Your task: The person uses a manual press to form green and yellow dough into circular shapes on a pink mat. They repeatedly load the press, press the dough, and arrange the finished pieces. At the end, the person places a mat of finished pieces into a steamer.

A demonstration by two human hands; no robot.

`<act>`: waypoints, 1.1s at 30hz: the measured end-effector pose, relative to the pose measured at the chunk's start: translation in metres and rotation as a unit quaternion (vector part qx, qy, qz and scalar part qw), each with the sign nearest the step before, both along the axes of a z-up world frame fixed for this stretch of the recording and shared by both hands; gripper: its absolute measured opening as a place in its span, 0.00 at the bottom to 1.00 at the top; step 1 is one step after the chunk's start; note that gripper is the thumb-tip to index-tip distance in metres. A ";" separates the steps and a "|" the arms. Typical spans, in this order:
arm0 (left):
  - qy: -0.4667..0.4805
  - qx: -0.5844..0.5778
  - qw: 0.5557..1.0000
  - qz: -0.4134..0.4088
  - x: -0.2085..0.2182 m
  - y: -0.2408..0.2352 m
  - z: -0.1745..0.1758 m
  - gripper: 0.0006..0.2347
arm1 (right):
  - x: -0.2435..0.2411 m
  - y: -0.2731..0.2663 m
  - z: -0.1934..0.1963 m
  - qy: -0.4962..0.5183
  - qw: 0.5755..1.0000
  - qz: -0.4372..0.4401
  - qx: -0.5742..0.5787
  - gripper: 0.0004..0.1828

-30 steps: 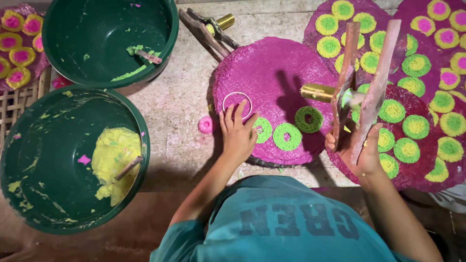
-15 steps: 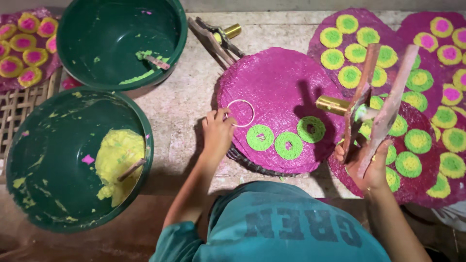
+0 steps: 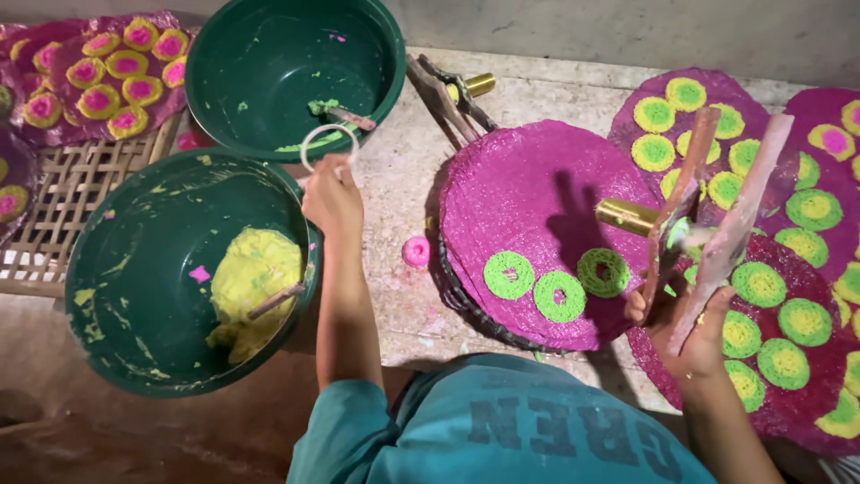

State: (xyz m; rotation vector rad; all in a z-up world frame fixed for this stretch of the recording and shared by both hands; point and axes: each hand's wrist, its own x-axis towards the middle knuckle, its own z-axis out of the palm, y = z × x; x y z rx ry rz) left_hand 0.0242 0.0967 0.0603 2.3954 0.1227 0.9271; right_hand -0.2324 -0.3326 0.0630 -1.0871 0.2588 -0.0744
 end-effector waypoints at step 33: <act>0.217 -0.697 0.392 -0.560 -0.032 -0.122 -0.016 0.35 | 0.081 0.011 0.003 0.156 0.900 0.372 -0.163 0.50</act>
